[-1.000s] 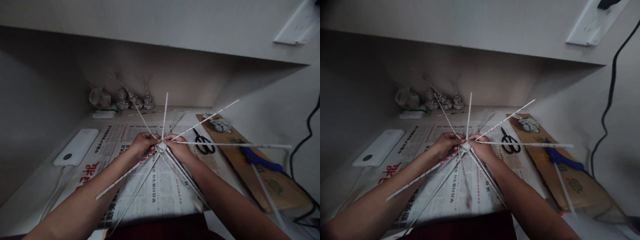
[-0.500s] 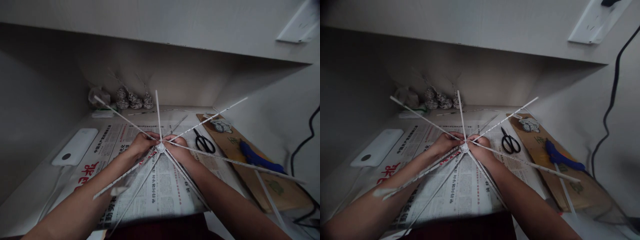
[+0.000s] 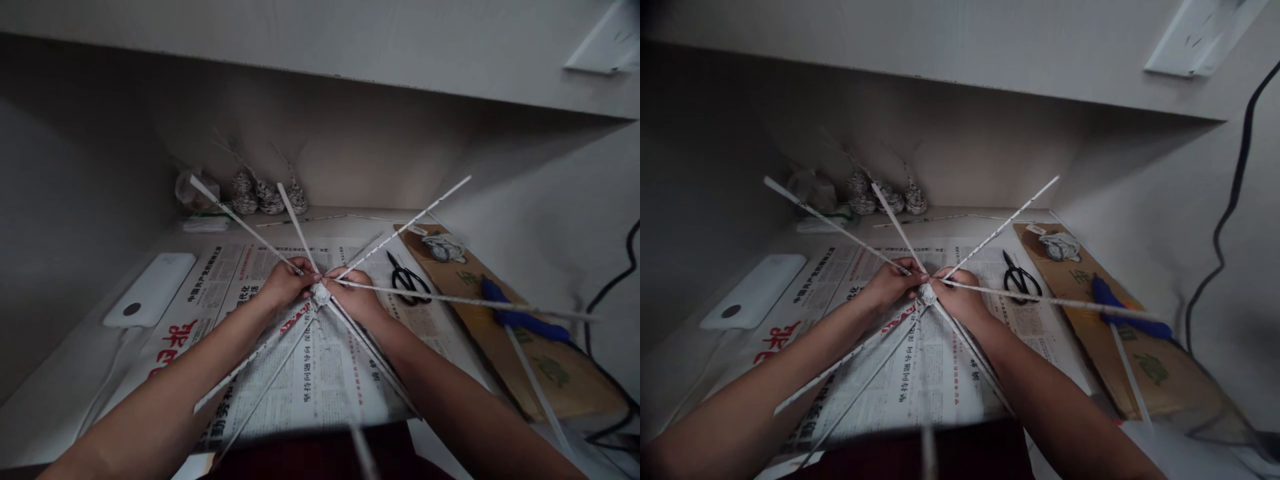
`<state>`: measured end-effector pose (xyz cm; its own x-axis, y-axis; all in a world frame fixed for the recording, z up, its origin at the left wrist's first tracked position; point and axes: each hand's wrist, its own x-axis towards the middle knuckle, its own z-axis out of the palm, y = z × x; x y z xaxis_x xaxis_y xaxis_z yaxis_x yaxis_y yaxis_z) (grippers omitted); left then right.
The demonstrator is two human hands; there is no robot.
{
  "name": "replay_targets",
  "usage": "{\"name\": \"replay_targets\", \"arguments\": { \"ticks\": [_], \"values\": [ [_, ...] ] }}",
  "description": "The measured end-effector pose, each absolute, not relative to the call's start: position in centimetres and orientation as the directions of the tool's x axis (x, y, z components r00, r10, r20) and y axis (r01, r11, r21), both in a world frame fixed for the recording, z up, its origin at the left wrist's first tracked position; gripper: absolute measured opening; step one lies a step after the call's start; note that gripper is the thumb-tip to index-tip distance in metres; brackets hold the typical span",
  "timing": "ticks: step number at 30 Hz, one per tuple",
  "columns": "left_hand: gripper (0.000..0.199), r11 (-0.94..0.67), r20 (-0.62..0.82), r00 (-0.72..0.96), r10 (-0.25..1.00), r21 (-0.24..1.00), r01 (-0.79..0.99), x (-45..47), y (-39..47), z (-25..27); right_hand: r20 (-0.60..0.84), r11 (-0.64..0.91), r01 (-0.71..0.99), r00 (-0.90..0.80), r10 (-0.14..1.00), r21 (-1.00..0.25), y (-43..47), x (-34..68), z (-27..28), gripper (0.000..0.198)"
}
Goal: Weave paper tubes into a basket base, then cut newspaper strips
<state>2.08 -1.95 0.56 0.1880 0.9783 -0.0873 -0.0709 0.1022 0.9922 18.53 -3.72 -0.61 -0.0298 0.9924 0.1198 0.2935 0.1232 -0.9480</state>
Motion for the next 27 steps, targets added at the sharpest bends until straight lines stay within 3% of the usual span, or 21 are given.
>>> {"name": "replay_targets", "arguments": {
  "ticks": [6, 13, 22, 27],
  "values": [
    [0.038, 0.073, -0.057, 0.168, 0.984, 0.993, -0.090, 2.1, -1.8, 0.0, 0.123, 0.118, 0.380, -0.011, 0.992, -0.917, -4.1, 18.1, 0.4, 0.017],
    [0.041, 0.087, -0.065, 0.158, 0.985, 0.987, -0.138, 2.3, -2.0, 0.5, 0.050, 0.037, 0.300, 0.034, 0.998, -0.953, -3.4, 18.7, -0.4, 0.020],
    [0.041, 0.078, -0.056, 0.176, 0.983, 0.989, -0.123, 2.3, -2.2, 0.9, 0.002, 0.001, 0.040, 0.025, 1.000, -0.999, -3.1, 18.6, -0.8, 0.024],
    [0.040, 0.104, -0.082, 0.182, 0.980, 0.988, -0.116, 2.1, -2.1, 0.5, 0.015, 0.014, 0.059, 0.009, 1.000, -0.998, -3.1, 18.6, -1.0, 0.021]
  ]
}}
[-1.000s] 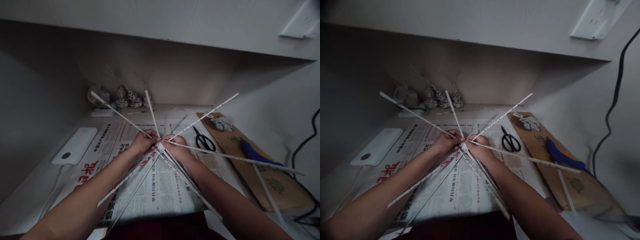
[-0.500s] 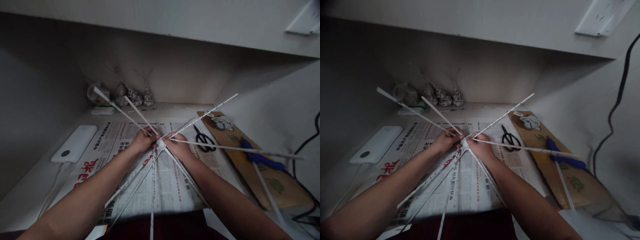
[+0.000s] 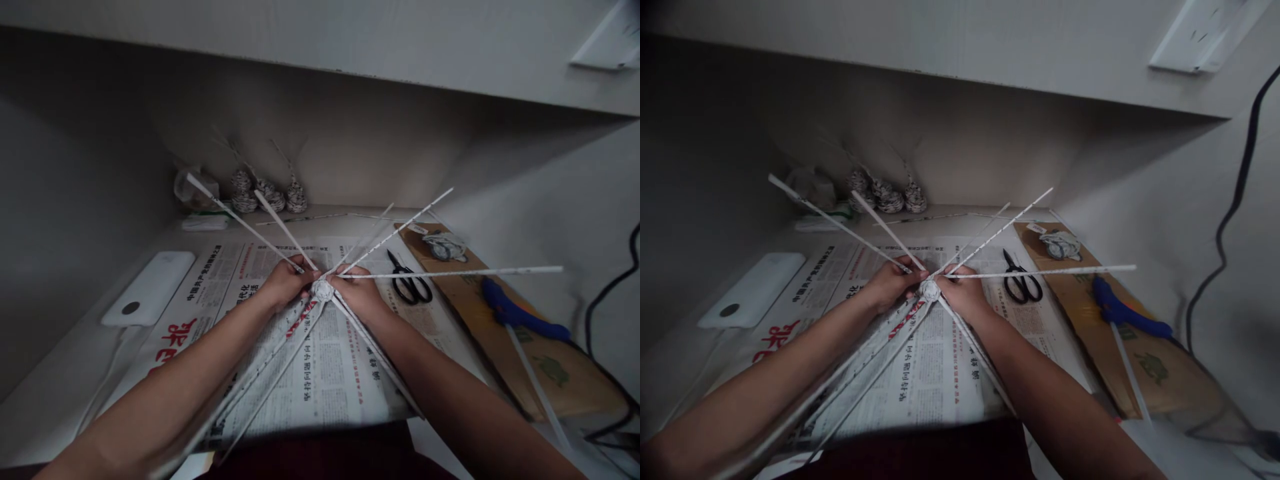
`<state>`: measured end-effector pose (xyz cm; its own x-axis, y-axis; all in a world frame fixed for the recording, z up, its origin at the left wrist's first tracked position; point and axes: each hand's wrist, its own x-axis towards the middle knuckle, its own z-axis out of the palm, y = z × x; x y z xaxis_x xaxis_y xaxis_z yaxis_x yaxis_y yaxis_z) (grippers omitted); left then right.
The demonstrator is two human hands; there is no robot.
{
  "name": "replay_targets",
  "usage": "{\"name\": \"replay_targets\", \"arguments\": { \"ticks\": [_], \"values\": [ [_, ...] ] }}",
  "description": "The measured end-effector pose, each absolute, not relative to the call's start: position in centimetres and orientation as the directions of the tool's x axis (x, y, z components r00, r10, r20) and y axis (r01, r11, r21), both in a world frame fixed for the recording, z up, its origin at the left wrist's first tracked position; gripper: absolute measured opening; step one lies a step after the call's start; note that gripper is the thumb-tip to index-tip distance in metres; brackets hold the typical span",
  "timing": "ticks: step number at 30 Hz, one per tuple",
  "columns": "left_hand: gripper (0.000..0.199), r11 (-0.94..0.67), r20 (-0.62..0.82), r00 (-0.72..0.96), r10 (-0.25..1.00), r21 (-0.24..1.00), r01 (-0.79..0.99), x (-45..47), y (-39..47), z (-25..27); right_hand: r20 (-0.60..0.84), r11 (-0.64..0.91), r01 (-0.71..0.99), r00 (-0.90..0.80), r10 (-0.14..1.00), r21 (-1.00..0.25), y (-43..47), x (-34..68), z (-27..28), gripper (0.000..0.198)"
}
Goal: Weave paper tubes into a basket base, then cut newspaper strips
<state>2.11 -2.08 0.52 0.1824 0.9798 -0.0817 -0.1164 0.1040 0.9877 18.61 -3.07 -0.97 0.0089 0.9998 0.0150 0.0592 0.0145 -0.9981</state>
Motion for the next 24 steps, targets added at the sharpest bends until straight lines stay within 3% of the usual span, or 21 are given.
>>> {"name": "replay_targets", "arguments": {
  "ticks": [10, 16, 24],
  "values": [
    [0.042, 0.161, -0.138, 0.195, 0.971, 0.981, -0.111, 2.13, -2.13, 1.02, -0.010, -0.009, 0.092, -0.006, 1.000, -0.996, -3.17, 18.63, -0.97, 0.022],
    [0.035, 0.172, -0.150, 0.185, 0.971, 0.978, -0.114, 2.39, -2.28, 0.74, 0.019, 0.021, 0.203, -0.013, 1.000, -0.979, -3.17, 18.85, -0.70, 0.019],
    [0.043, 0.215, -0.194, 0.178, 0.965, 0.971, -0.107, 2.41, -2.29, 0.93, 0.051, 0.063, 0.268, -0.053, 0.997, -0.961, -3.40, 19.00, -0.23, 0.013]
  ]
}}
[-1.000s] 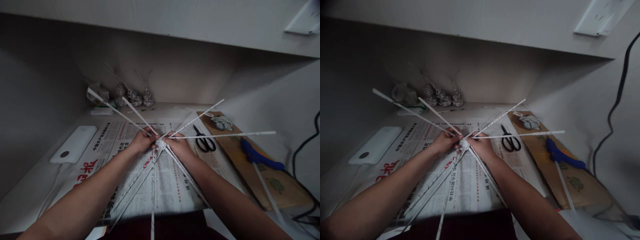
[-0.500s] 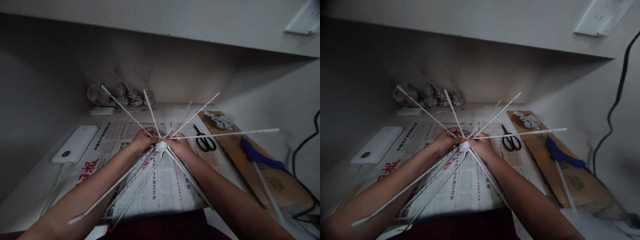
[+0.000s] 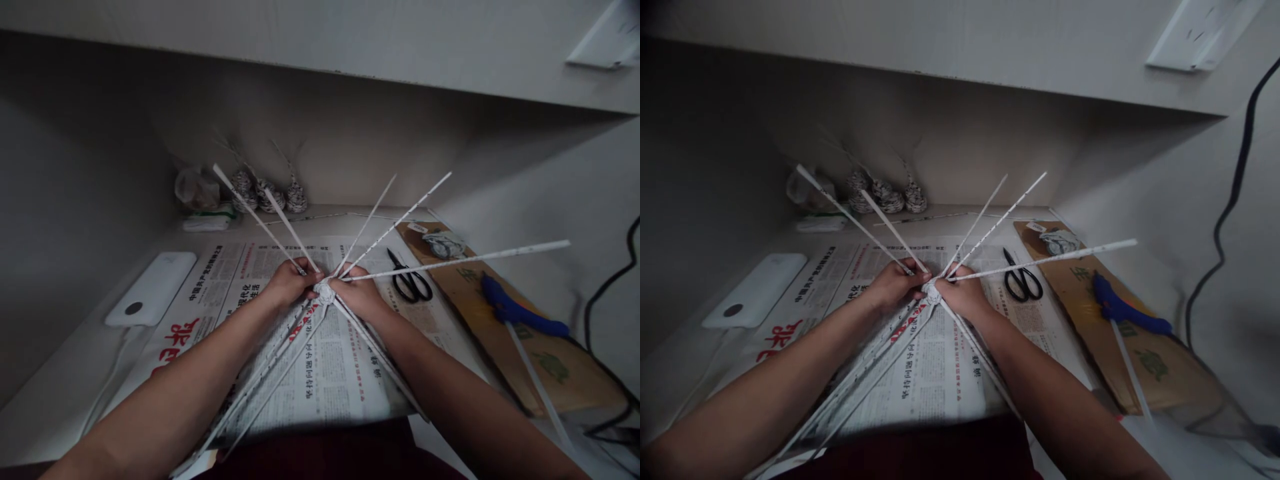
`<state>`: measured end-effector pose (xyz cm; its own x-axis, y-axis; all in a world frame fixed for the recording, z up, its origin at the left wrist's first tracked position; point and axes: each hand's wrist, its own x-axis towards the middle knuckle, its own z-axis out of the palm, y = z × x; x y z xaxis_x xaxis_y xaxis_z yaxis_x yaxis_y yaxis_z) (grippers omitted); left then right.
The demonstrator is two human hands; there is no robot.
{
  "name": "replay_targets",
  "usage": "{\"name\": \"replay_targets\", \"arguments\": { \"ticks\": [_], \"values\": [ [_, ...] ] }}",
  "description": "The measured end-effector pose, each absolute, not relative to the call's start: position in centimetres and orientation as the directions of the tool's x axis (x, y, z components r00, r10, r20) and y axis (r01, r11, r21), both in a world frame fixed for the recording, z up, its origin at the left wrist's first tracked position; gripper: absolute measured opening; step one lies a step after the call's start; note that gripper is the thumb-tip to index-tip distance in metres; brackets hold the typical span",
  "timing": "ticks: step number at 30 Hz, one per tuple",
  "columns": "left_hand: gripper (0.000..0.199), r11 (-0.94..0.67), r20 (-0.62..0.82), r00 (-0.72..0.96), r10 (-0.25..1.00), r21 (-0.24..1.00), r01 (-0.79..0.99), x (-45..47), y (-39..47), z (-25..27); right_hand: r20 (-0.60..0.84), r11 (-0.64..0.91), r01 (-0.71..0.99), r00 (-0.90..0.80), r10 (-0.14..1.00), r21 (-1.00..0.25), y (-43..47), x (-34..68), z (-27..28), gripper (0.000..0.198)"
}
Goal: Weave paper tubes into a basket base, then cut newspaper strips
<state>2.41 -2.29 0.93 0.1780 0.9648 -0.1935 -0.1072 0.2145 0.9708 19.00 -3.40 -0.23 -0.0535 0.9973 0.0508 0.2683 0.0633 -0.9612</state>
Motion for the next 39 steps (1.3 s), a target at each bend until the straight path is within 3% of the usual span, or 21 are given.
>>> {"name": "replay_targets", "arguments": {
  "ticks": [6, 13, 18, 24, 30, 35, 39],
  "values": [
    [0.041, 0.248, -0.212, 0.252, 0.944, 0.962, -0.118, 2.2, -2.2, 0.9, 0.046, 0.062, 0.250, -0.068, 0.997, -0.966, -3.3, 19.2, -0.5, 0.013],
    [0.043, 0.256, -0.225, 0.166, 0.960, 0.946, -0.198, 2.2, -2.1, 1.1, -0.057, -0.053, 0.027, -0.184, 0.981, -0.998, -3.5, 19.6, 0.4, 0.027],
    [0.046, 0.323, -0.280, 0.222, 0.934, 0.927, -0.192, 2.1, -2.2, 1.3, -0.118, -0.137, -0.120, -0.157, 0.980, -0.983, -3.5, 19.3, 0.5, 0.038],
    [0.040, 0.322, -0.283, 0.209, 0.936, 0.929, -0.184, 2.4, -2.3, 1.4, -0.053, -0.058, -0.075, -0.062, 0.997, -0.996, -3.6, 18.9, 0.1, 0.044],
    [0.034, 0.312, -0.293, 0.119, 0.949, 0.929, -0.199, 2.7, -2.3, 1.3, 0.050, 0.049, 0.027, 0.049, 0.998, -0.998, -4.1, 18.8, 0.5, 0.037],
    [0.035, 0.309, -0.294, 0.099, 0.951, 0.931, -0.194, 2.6, -2.2, 1.1, 0.188, 0.188, 0.150, -0.017, 0.982, -0.971, -4.3, 18.8, 0.4, 0.026],
    [0.035, 0.305, -0.289, 0.108, 0.951, 0.931, -0.200, 2.4, -1.9, 0.7, 0.302, 0.315, 0.347, -0.092, 0.949, -0.883, -4.4, 19.3, 0.0, 0.032]
  ]
}}
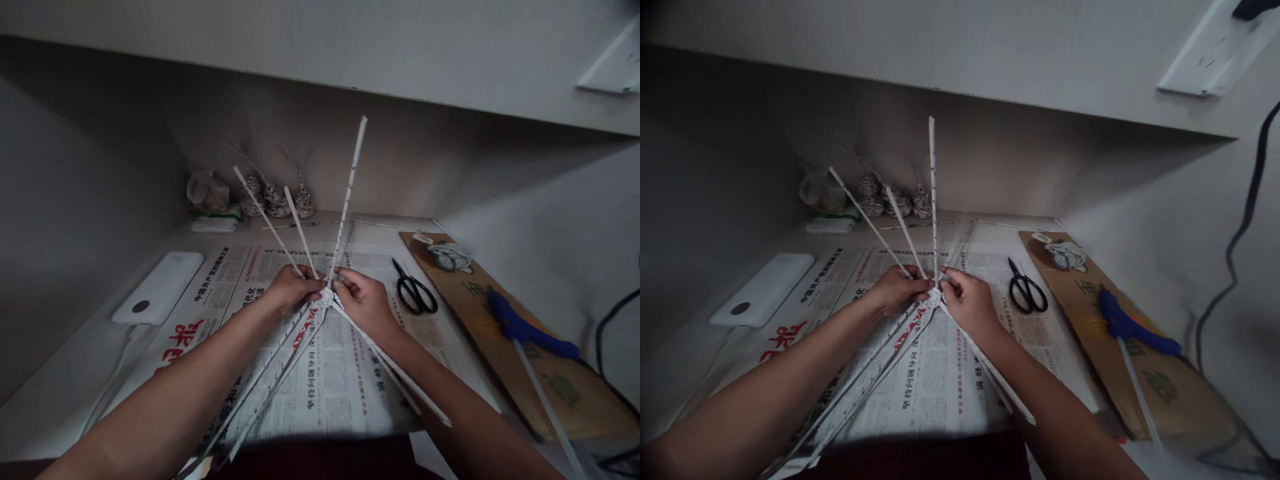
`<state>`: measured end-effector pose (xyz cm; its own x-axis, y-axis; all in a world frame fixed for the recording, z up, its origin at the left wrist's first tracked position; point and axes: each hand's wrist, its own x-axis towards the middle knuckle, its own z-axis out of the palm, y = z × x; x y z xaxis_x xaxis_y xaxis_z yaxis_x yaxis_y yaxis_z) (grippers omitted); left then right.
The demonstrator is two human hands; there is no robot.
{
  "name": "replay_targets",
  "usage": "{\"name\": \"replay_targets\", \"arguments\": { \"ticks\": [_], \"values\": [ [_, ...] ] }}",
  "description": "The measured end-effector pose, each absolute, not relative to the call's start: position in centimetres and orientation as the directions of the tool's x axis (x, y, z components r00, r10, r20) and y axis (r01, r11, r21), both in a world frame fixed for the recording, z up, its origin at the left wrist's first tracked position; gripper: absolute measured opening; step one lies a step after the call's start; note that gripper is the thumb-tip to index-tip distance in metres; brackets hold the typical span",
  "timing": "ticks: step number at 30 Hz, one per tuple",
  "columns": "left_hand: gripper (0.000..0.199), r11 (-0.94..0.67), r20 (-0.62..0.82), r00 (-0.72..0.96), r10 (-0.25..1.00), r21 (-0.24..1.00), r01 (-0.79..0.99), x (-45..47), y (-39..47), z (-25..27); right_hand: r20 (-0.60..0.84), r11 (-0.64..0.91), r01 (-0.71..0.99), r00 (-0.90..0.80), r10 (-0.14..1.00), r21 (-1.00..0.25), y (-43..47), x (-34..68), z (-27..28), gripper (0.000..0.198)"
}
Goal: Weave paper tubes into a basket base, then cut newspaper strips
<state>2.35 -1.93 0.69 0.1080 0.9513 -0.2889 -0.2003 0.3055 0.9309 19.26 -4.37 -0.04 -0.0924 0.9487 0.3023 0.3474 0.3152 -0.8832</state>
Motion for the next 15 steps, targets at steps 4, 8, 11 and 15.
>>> {"name": "replay_targets", "arguments": {
  "ticks": [4, 8, 11, 15],
  "values": [
    [0.037, 0.307, -0.290, 0.108, 0.951, 0.930, -0.204, 2.3, -1.9, 0.7, 0.349, 0.396, 0.479, -0.187, 0.918, -0.784, -4.6, 19.7, 0.1, 0.025],
    [0.040, 0.305, -0.288, 0.106, 0.952, 0.928, -0.213, 2.3, -2.1, 1.0, 0.354, 0.377, 0.525, -0.149, 0.923, -0.763, -4.8, 19.7, 0.3, 0.019],
    [0.041, 0.310, -0.295, 0.104, 0.950, 0.930, -0.195, 2.3, -2.0, 1.1, 0.330, 0.336, 0.514, -0.107, 0.938, -0.789, -4.5, 19.8, 0.3, 0.017],
    [0.038, 0.306, -0.288, 0.116, 0.950, 0.933, -0.189, 1.7, -1.6, 1.1, 0.126, 0.153, 0.296, -0.108, 0.986, -0.943, -3.7, 20.2, 0.7, 0.021]
  ]
}}
